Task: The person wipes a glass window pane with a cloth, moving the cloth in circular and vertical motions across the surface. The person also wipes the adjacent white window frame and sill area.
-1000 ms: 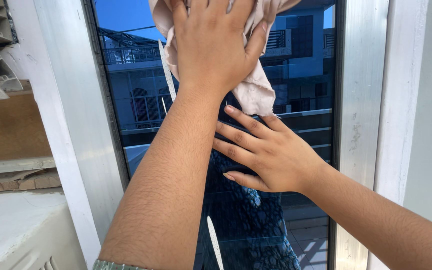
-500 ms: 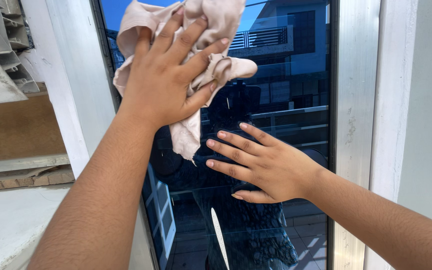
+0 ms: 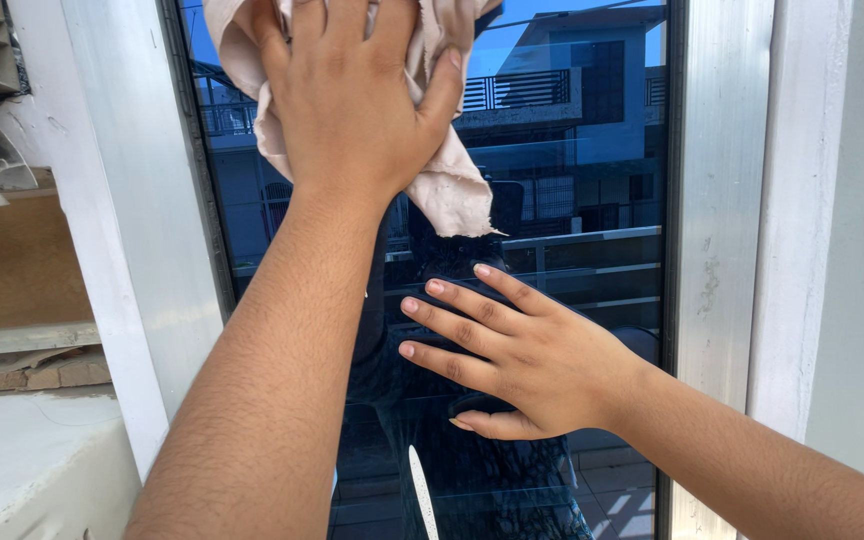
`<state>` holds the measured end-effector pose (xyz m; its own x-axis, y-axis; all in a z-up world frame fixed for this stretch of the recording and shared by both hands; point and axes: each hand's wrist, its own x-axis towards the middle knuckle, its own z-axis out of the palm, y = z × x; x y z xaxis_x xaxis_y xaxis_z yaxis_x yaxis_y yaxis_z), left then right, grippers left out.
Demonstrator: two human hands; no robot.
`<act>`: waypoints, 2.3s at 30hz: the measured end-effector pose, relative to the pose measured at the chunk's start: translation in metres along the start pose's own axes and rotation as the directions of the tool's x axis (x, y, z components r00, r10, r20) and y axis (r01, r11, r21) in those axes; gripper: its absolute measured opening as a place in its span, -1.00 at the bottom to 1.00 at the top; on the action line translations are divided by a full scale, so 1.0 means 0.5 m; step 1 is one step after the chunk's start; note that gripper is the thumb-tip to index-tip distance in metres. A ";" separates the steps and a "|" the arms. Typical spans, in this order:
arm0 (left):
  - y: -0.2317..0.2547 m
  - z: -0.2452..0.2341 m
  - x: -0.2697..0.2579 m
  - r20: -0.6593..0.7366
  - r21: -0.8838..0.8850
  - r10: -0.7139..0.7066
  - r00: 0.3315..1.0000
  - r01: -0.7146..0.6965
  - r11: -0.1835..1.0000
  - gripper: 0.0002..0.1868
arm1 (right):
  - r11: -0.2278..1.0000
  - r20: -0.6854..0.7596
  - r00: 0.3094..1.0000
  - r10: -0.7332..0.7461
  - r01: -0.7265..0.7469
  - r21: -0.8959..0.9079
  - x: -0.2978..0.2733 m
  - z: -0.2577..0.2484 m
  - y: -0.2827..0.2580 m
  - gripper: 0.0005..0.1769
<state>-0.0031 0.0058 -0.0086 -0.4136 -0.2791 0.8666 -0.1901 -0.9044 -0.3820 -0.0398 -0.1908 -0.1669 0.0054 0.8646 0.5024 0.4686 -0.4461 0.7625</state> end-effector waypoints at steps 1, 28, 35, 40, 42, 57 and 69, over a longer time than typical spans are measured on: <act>0.020 0.006 0.006 -0.012 -0.028 -0.005 1.000 0.005 1.000 -0.50 | 1.000 -0.005 1.000 -0.002 0.002 -0.001 -0.001 0.002 0.000 -0.27; 0.106 -0.036 -0.024 0.359 -0.244 0.483 0.799 -0.419 0.875 -0.39 | 0.999 -0.047 0.999 -0.011 0.009 -0.039 0.016 -0.018 -0.013 -0.28; 0.001 -0.047 -0.032 0.261 -0.177 0.415 0.871 -0.380 0.908 -0.35 | 0.999 0.013 1.000 0.025 -0.025 -0.032 0.010 -0.001 -0.014 -0.28; -0.048 -0.070 -0.046 0.207 -0.078 0.277 0.938 -0.266 0.961 -0.43 | 0.999 -0.022 1.000 0.014 -0.015 -0.039 0.011 0.001 -0.013 -0.27; -0.059 -0.081 -0.058 0.218 -0.038 0.180 0.959 -0.176 0.984 -0.47 | 0.999 -0.023 1.000 0.016 -0.017 -0.032 0.011 0.003 -0.018 -0.27; -0.038 -0.135 -0.190 0.220 0.116 -0.168 0.961 0.145 0.983 -0.27 | 0.995 -0.036 0.998 0.046 -0.049 -0.082 0.018 0.001 -0.040 -0.29; -0.001 -0.222 -0.294 0.327 -0.049 -0.091 0.941 0.113 0.992 -0.25 | 0.961 -0.141 0.969 0.204 -0.225 -0.159 0.022 -0.011 -0.068 -0.34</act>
<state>-0.0409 0.0832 -0.1714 -0.0809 -0.2856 0.9549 -0.2787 -0.9134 -0.2968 -0.0607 -0.1676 -0.1851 -0.0238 0.7140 0.6997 0.3086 -0.6605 0.6845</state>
